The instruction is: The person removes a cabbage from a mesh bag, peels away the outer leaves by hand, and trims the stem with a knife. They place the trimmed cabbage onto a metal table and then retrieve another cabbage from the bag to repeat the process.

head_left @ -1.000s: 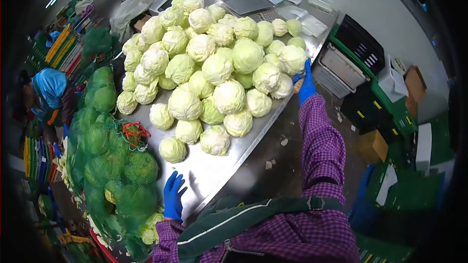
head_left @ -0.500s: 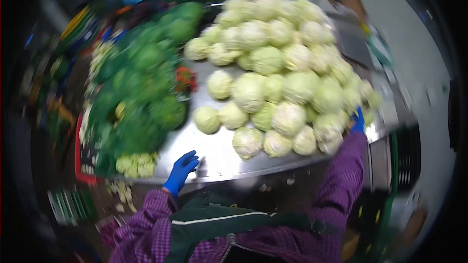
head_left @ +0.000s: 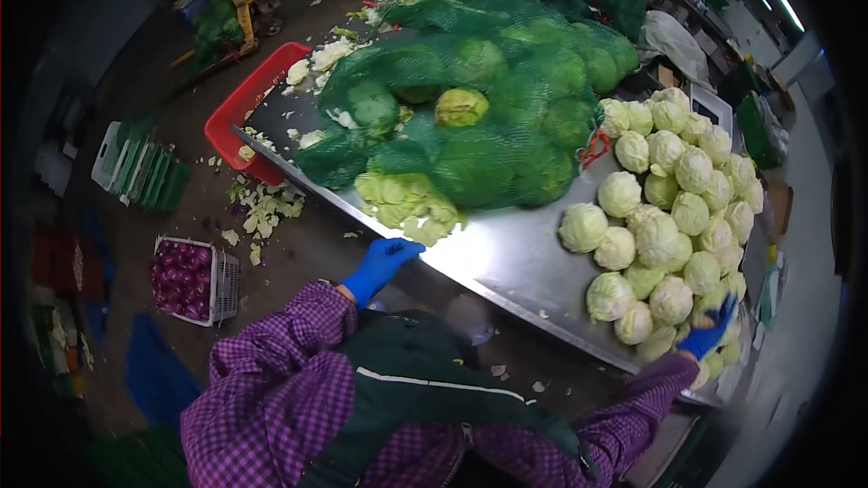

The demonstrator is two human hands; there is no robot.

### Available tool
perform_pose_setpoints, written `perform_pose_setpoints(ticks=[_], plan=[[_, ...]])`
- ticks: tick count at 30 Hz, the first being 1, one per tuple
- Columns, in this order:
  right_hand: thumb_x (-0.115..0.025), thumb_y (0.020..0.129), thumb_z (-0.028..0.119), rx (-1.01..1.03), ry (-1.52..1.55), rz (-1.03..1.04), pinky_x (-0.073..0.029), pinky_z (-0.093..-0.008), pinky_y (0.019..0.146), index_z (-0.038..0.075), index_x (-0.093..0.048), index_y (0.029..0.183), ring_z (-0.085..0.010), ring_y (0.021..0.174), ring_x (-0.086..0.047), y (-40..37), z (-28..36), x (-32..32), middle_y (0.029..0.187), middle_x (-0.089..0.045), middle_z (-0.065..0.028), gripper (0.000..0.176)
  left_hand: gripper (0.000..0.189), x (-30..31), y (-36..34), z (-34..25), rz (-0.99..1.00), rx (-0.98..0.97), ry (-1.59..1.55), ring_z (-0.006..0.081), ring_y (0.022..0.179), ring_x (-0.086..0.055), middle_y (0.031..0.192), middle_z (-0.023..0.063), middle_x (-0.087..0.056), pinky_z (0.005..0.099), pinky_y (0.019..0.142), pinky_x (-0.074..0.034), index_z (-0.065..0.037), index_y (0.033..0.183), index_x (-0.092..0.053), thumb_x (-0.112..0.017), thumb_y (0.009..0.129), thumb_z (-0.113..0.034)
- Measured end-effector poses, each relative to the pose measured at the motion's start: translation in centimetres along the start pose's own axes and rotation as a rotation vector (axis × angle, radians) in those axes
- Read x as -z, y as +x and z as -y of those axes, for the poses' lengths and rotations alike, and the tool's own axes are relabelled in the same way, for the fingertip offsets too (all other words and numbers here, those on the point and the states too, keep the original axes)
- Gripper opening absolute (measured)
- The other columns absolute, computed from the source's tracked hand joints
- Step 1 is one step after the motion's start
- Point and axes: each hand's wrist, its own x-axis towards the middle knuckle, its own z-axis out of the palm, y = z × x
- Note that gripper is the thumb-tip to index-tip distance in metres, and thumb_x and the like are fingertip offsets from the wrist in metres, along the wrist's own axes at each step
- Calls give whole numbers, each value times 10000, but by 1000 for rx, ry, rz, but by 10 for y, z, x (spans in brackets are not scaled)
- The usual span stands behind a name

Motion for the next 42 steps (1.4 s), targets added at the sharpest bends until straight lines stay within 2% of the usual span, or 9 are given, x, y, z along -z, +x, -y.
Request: perform_pose_setpoints(ticks=[3,4,6,8,21,25,30,35,42], plan=[[-473,915,200,-80,-41,237,-275,-151,442,83,-479,1318,14,523,-345,-45,-79,-95,864,-584,65,420,209,55,-1,-5,-36,-152,-75,70,807,-570,888,7,-677,230,775,-456,-22,978,-698,-642,866,-190],[-468,917,280,-559,-85,313,-315,-193,520,118,-595,1194,-2,588,-386,-72,-78,-125,669,-419,72,345,201,71,1,-8,-46,-185,-89,68,810,-570,890,19,-677,228,777,-457,-11,966,-696,-632,874,-178],[-501,888,252,-53,-419,564,-370,-180,579,101,-618,1174,-12,617,-420,-138,-117,-233,890,-565,21,343,202,99,4,-14,-38,-208,-84,74,827,-579,911,29,-679,233,782,-461,-8,975,-691,-628,877,-173],[-606,858,187,-290,-499,633,-390,-176,528,102,-552,1247,-31,608,-480,-198,-119,-307,1051,-616,-25,402,203,118,9,-26,-28,-233,-82,80,843,-588,933,40,-681,239,786,-466,-5,984,-686,-623,880,-167],[-590,880,178,-637,-488,925,-474,-256,558,40,-596,1113,-142,597,-558,-191,-287,-597,741,-530,-21,271,272,158,148,-101,112,-269,-251,100,931,-586,1055,41,-646,236,847,-464,-33,1132,-618,-625,873,-114],[-579,893,224,-357,8,926,-474,-275,566,77,-585,1153,-128,588,-526,-136,-254,-717,852,-583,-29,298,439,146,205,-118,186,-153,-137,162,1017,-585,1189,111,-586,273,899,-462,-11,1264,-516,-641,856,-113],[-567,901,256,-206,-185,880,-469,-271,546,98,-588,1158,-116,616,-526,-140,-253,-712,891,-589,-22,303,771,144,298,-129,-224,-548,233,285,1223,-445,1350,189,-435,376,1029,-365,10,1377,-333,-731,784,-281],[-532,922,235,-386,-427,376,-427,-254,434,85,-508,1243,-123,503,-510,-191,-342,-613,807,-586,-78,356,976,164,372,-175,26,-108,6,301,1253,-414,1403,203,-350,364,1024,-377,31,1416,-205,-759,733,-391],[-534,926,217,-399,-406,564,-421,-256,427,112,-347,1407,-108,467,-477,-224,-311,-630,767,-578,-75,527,775,188,341,-193,191,74,-318,310,1172,-490,1354,183,-426,369,976,-436,-21,1383,-322,-622,826,-469]])
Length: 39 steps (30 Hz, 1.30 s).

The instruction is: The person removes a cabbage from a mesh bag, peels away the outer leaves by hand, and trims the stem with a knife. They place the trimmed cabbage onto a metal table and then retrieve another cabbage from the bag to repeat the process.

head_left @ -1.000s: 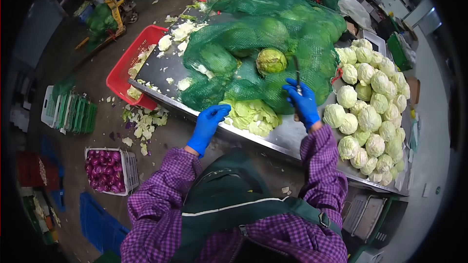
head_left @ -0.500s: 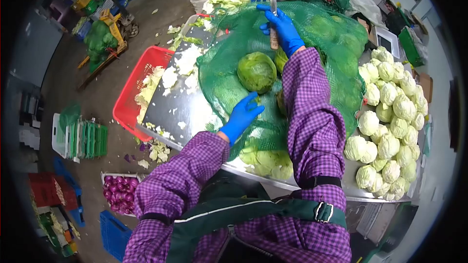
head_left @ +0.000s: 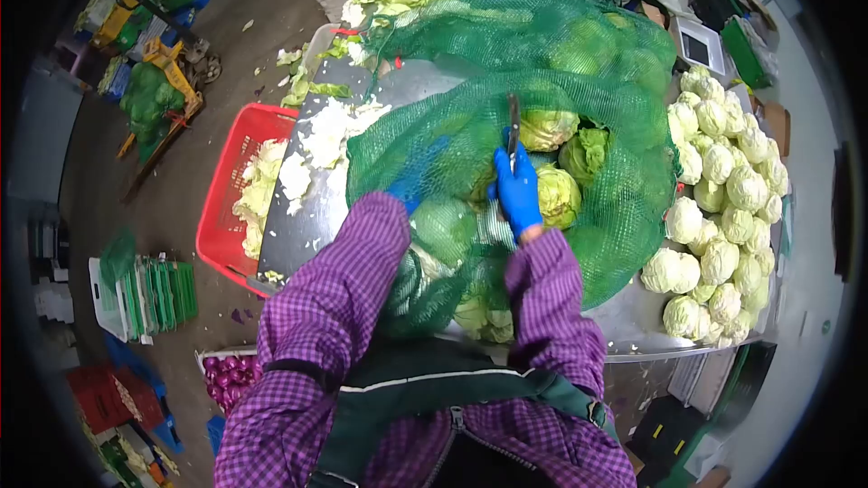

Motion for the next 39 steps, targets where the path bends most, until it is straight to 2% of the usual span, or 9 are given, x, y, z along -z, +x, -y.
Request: perform_pose_setpoints(ticks=[6,11,13,17,20,25,28,32,39], plan=[[-493,951,220,96,100,-238,-385,-182,440,56,-438,1342,-3,502,-438,-110,49,19,1162,-606,-88,428,592,70,-48,59,952,184,-992,262,1316,-337,1438,125,-346,370,1087,-295,-104,1424,-299,-372,962,-467],[-558,920,263,-137,388,-111,-453,-222,532,27,-500,1208,-80,608,-555,-198,-5,-71,906,-613,-31,377,548,104,-145,-6,182,-22,51,246,1311,-343,1449,106,-330,368,1090,-292,-127,1437,-276,-345,984,-427],[-592,897,262,-62,346,-61,-455,-223,537,25,-532,1094,-82,609,-553,-205,-36,-112,826,-580,-10,314,624,131,-166,-53,62,215,-371,227,1308,-347,1454,79,-314,365,1092,-291,-93,1454,-205,-473,955,-356],[-748,750,67,60,173,18,-370,-176,498,26,-493,1284,-7,552,-417,-205,8,-194,697,-542,46,593,804,200,-203,-75,122,-444,169,225,1308,-356,1423,97,-351,369,1094,-295,-70,1441,-234,-671,790,-250],[-740,759,100,198,32,127,-305,-186,458,86,-458,1351,1,493,-316,-189,-5,-227,564,-463,81,656,730,270,-182,-26,-49,-131,-308,244,1320,-342,1430,109,-351,386,1090,-304,-72,1437,-246,-617,853,-302],[-707,779,114,164,-133,217,-352,-205,501,71,-494,1315,-26,525,-363,-172,-13,-249,698,-544,22,579,675,306,-174,4,-80,11,-665,249,1314,-356,1429,111,-364,382,1080,-318,-78,1446,-226,-530,916,-365],[-656,800,90,179,-141,337,-477,-299,761,31,-449,1324,-171,810,-595,-159,-34,-256,1092,-620,-131,567,783,294,-168,-17,-405,-293,97,268,1281,-380,1429,193,-305,376,1066,-318,-2,1435,-202,-653,853,-269],[-592,814,35,322,-209,213,-465,-330,836,59,-327,1400,-263,939,-594,-156,-31,-248,1132,-579,-185,644,840,291,-147,-28,-543,-632,1022,369,1234,-419,1337,270,-392,434,1022,-351,-19,1314,-427,-818,657,-368],[-588,839,147,198,-314,360,-489,-395,763,140,-371,1396,-351,871,-622,-159,-46,-235,981,-617,-209,597,824,288,-146,-26,-473,-685,955,363,1219,-429,1302,225,-453,440,1026,-346,-32,1274,-466,-841,616,-356]])
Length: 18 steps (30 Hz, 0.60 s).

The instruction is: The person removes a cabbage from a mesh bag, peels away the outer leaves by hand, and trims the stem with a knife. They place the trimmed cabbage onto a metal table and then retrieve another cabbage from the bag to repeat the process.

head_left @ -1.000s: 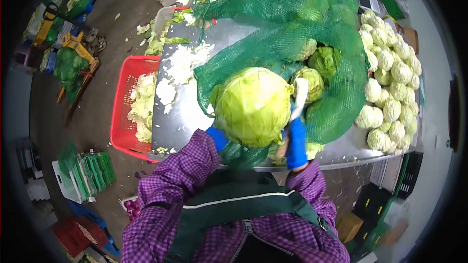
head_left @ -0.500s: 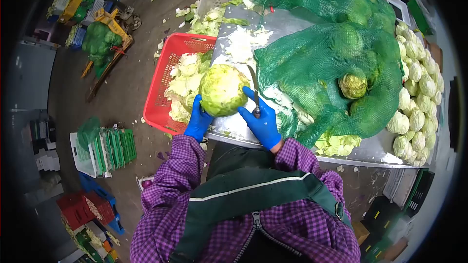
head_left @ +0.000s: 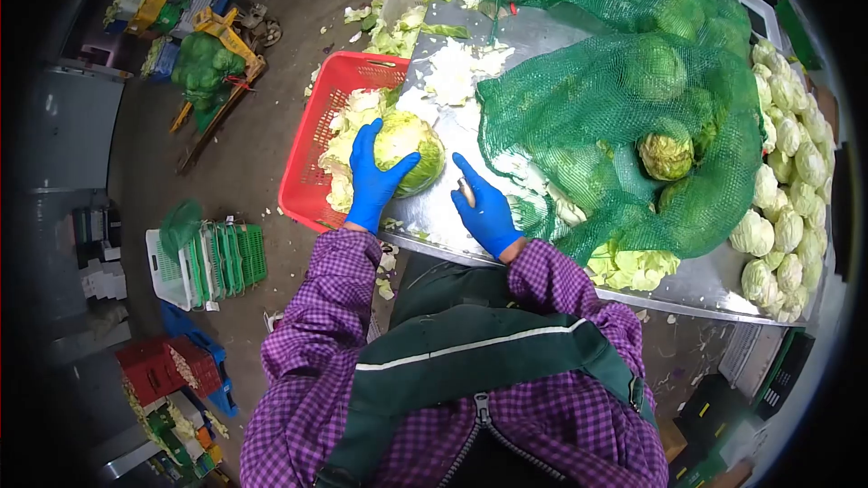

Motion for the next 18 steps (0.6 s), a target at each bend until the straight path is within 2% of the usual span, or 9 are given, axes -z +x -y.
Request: perform_pose_setpoints(ticks=[1,2,5,9,15,18], plan=[[-589,837,177,18,25,-53,-493,-427,714,121,-451,1311,-372,801,-623,1,1,-5,905,-623,-222,496,805,-2,0,0,-5,-24,64,331,1199,-449,1279,190,-474,418,1021,-357,-34,1280,-463,-840,627,-316],[-589,837,177,22,31,-49,-493,-427,714,121,-451,1311,-372,801,-623,5,-4,-10,905,-623,-222,496,789,-4,0,-1,-10,-48,128,299,1179,-470,1256,155,-495,395,1016,-368,-36,1286,-459,-839,638,-275],[-568,842,235,-13,-212,54,-479,-478,669,61,-504,1039,-400,760,-613,24,-23,-18,824,-635,-212,270,788,-3,0,-6,1,-37,114,299,1192,-461,1272,154,-482,398,1021,-365,-39,1288,-459,-839,639,-273],[-560,850,242,-7,-283,137,-479,-486,654,47,-486,1039,-404,735,-614,37,-28,-14,792,-631,-219,281,780,2,3,-7,8,-12,89,301,1201,-454,1286,155,-466,401,1025,-360,-45,1294,-456,-832,650,-275],[-547,859,238,12,-300,131,-485,-488,665,44,-474,1012,-411,740,-615,54,-23,-26,804,-631,-226,258,759,10,12,2,81,48,12,280,1203,-454,1292,155,-453,381,1020,-368,-60,1307,-458,-821,672,-262],[-514,874,215,-24,-338,180,-486,-490,665,45,-474,1006,-415,745,-616,54,-5,-22,814,-631,-226,219,739,15,19,4,94,174,-92,261,1207,-454,1296,157,-455,366,1019,-372,-68,1308,-462,-815,684,-247]])
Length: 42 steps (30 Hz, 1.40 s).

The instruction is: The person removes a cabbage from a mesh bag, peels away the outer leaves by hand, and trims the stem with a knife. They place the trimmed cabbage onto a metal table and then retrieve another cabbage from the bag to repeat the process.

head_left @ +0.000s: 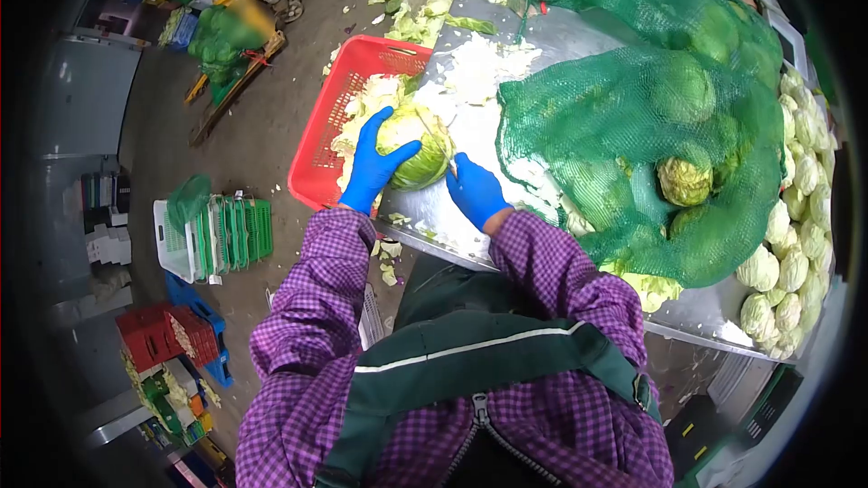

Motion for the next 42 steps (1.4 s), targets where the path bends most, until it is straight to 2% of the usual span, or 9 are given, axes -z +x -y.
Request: perform_pose_setpoints(ticks=[15,17,18,23,28,30,35,38,42], plan=[[-482,861,169,-232,-80,-5,-486,-497,722,45,-500,1026,-450,810,-603,76,-66,-58,879,-609,-277,207,628,11,48,3,260,138,-128,242,1154,-502,1251,134,-521,348,993,-401,-78,1247,-529,-797,704,-247],[-510,855,212,164,-128,87,-515,-444,636,48,-519,1055,-375,695,-632,98,-87,-60,828,-622,-233,258,610,20,45,8,254,188,-215,233,1165,-494,1267,130,-514,344,1001,-394,-83,1259,-522,-783,723,-214],[-573,824,213,-355,383,314,-502,-348,502,50,-545,1026,-232,555,-600,96,-34,-14,762,-614,-142,261,606,28,46,9,287,238,-322,229,1186,-475,1291,122,-499,342,1016,-378,-86,1279,-506,-762,738,-174],[-605,864,248,-291,804,418,-359,-238,360,60,-572,953,-86,421,-443,154,-26,5,729,-613,-46,210,681,52,18,20,342,158,-412,220,1259,-404,1374,95,-429,342,1074,-303,-106,1368,-413,-717,759,-99],[-515,888,479,-408,770,460,-370,-236,354,46,-563,1139,-105,418,-477,101,-23,-31,758,-632,-67,503,742,61,-34,53,86,178,-256,224,1287,-369,1443,97,-320,344,1070,-307,-107,1416,-326,-709,780,-109],[-483,909,475,-356,963,346,-374,-236,357,47,-563,1154,-104,408,-468,71,-28,-58,655,-590,-54,500,821,50,-49,15,-73,444,-710,240,1282,-373,1426,122,-333,351,1059,-325,-110,1444,-244,-721,776,-116],[-465,961,342,-134,723,108,-390,-238,408,92,-410,1378,-64,428,-447,41,21,-1,586,-524,-34,490,859,12,-47,-16,-228,491,-884,252,1199,-453,1316,138,-424,396,956,-439,-99,1423,-218,-742,743,-100],[-435,964,313,324,245,-65,-486,-377,569,120,-320,1422,-303,610,-627,34,6,26,763,-644,-195,511,890,-2,-40,-35,-193,553,-1128,256,1191,-461,1308,140,-435,392,951,-441,-102,1430,-204,-753,730,-100],[-424,958,318,379,76,18,-494,-439,652,133,-234,1450,-410,730,-623,13,-11,50,862,-639,-249,559,923,-27,-33,-29,-144,506,-941,251,1188,-465,1307,151,-440,377,961,-431,-84,1436,-189,-766,716,-106]])
